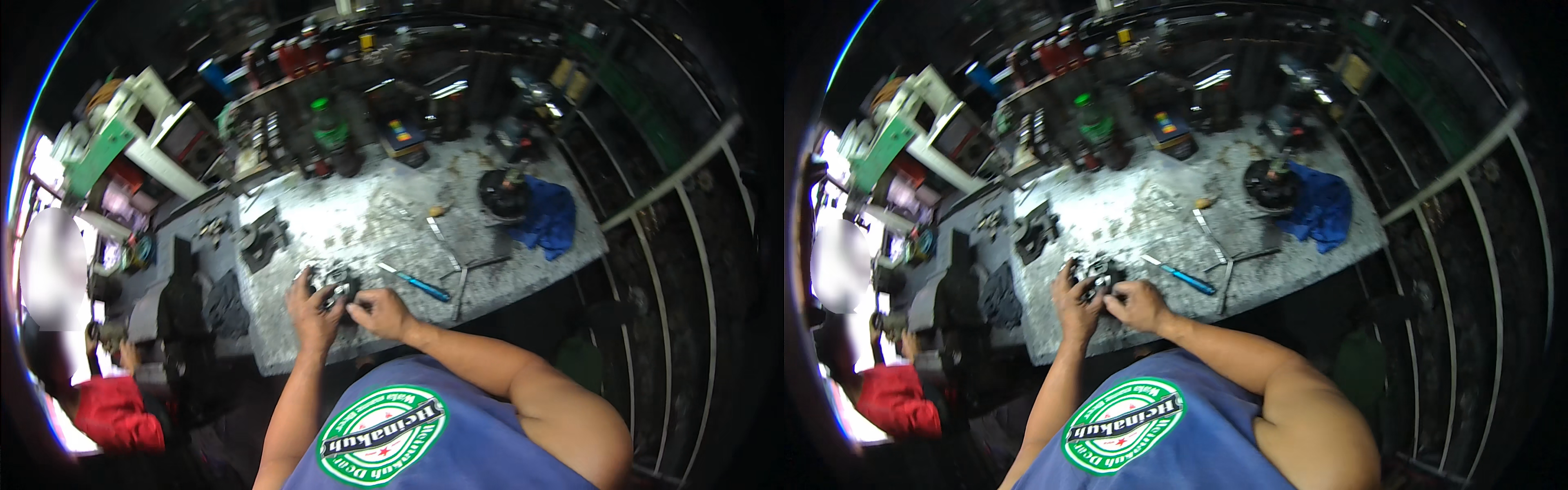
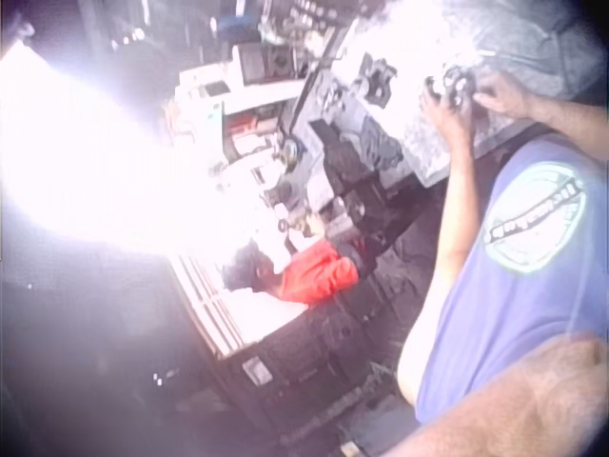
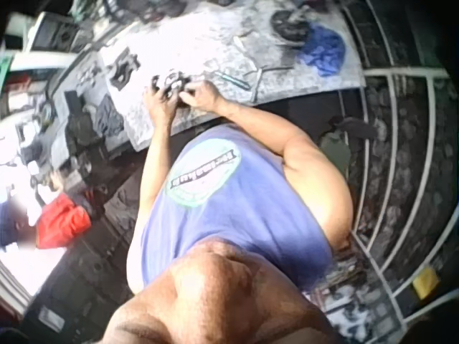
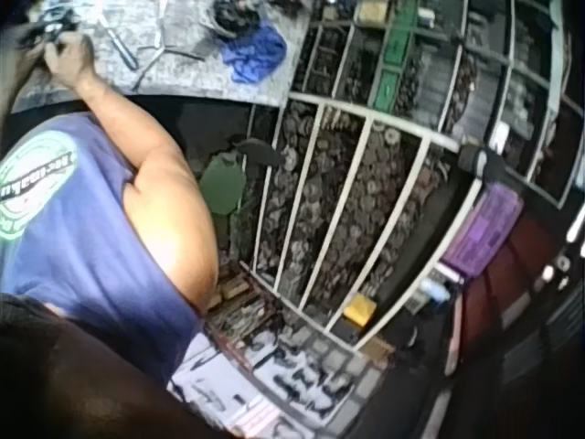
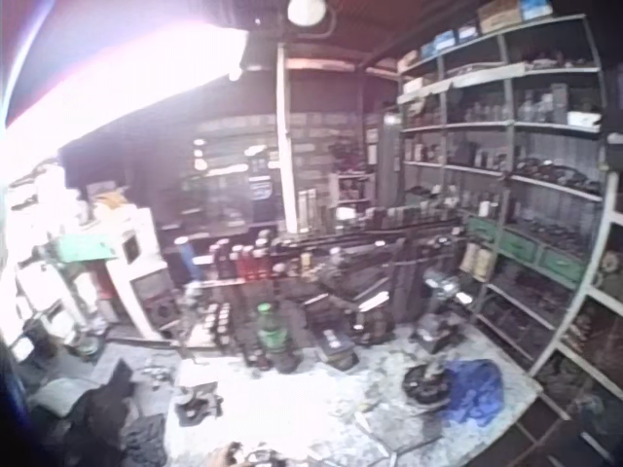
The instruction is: The person assembles a mechanical component on a workbench, using a hammer and screwdriver to fit and secure parts. They repeatedly adjust and tap the assembly, then spray lubricant onto the component before continuing to tighten and align the pieces.
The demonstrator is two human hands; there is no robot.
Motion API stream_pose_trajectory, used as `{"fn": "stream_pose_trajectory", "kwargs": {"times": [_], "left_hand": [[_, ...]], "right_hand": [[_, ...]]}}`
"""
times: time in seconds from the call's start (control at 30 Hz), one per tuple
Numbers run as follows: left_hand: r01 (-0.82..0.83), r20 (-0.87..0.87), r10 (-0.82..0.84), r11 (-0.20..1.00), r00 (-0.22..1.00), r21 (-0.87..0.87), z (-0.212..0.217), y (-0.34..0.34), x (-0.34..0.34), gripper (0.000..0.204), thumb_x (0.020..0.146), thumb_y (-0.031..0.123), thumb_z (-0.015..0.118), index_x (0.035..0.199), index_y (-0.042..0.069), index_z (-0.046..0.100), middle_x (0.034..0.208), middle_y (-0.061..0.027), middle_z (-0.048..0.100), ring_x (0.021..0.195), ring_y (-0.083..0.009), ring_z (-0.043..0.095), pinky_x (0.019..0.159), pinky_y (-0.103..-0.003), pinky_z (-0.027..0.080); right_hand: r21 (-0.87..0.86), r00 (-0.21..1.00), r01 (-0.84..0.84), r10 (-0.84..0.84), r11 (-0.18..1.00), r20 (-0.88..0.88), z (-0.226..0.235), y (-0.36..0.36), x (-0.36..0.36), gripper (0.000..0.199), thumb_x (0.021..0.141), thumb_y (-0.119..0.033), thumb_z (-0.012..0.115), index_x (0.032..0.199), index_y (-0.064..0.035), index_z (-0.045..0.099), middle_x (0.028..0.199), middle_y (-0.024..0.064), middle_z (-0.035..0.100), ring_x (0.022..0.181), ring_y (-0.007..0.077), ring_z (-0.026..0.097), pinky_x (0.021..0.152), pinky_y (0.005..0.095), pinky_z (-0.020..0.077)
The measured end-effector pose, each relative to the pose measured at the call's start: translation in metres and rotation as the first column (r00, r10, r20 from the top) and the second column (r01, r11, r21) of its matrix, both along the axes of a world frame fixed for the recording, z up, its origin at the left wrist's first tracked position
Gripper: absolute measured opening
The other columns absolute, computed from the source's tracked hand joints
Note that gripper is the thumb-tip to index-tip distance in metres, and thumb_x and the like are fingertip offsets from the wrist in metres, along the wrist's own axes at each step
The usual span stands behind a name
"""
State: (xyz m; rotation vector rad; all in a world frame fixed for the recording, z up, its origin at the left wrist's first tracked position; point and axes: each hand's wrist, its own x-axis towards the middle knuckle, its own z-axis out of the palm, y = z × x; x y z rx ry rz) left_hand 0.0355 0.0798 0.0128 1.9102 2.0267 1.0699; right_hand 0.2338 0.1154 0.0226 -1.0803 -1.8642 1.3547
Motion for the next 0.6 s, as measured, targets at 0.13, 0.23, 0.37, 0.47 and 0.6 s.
{"fn": "stream_pose_trajectory", "kwargs": {"times": [0.13,0.23,0.37,0.47,0.6], "left_hand": [[-0.003,-0.066,0.003,1.000,0.998,0.003,-0.002,0.002,0.001,0.032,0.077,0.023,0.091,0.106,0.012,0.086,0.161,-0.0180,0.055,0.148,-0.0411,0.050,0.128,-0.064,0.027],[0.008,-0.053,-0.006,1.000,0.999,0.029,-0.002,0.001,0.001,0.028,0.078,0.020,0.090,0.104,0.012,0.085,0.162,-0.0167,0.055,0.149,-0.0411,0.049,0.128,-0.063,0.026],[0.021,-0.060,-0.018,0.999,0.998,0.038,-0.002,0.000,0.001,0.028,0.078,0.019,0.091,0.104,0.011,0.084,0.161,-0.0164,0.055,0.149,-0.0407,0.048,0.127,-0.061,0.028],[0.015,-0.077,-0.013,1.000,0.997,0.022,-0.001,0.000,0.000,0.029,0.079,0.019,0.090,0.106,0.010,0.084,0.161,-0.0165,0.055,0.150,-0.0400,0.047,0.126,-0.059,0.028],[0.033,-0.078,-0.029,0.998,0.997,0.044,0.001,-0.001,-0.001,0.030,0.078,0.019,0.091,0.106,0.011,0.084,0.161,-0.0165,0.055,0.149,-0.0399,0.048,0.126,-0.059,0.029]], "right_hand": [[-0.041,0.985,0.019,-0.026,0.999,-0.170,-0.001,-0.006,-0.003,0.046,0.095,-0.022,0.076,0.136,-0.0023,0.070,0.078,0.0129,0.069,0.067,0.0228,0.066,0.067,0.0408,0.0554],[0.066,0.990,0.085,-0.092,0.994,0.107,0.000,-0.009,-0.004,0.046,0.096,-0.022,0.075,0.137,-0.0028,0.071,0.080,0.0132,0.071,0.069,0.0234,0.068,0.068,0.0410,0.0564],[0.027,0.987,0.150,-0.148,0.988,-0.055,0.002,-0.014,-0.007,0.037,0.096,-0.023,0.075,0.126,-0.0021,0.076,0.084,0.0163,0.076,0.072,0.0237,0.073,0.068,0.0412,0.0565],[0.084,0.989,0.142,-0.146,0.986,0.038,0.004,-0.016,-0.010,0.040,0.096,-0.023,0.075,0.131,-0.0032,0.075,0.082,0.0151,0.074,0.071,0.0246,0.071,0.068,0.0409,0.0560],[0.022,0.994,0.113,-0.113,0.993,0.004,0.007,-0.017,-0.013,0.034,0.096,-0.023,0.076,0.123,-0.0029,0.077,0.082,0.0150,0.075,0.072,0.0235,0.072,0.069,0.0397,0.0561]]}}
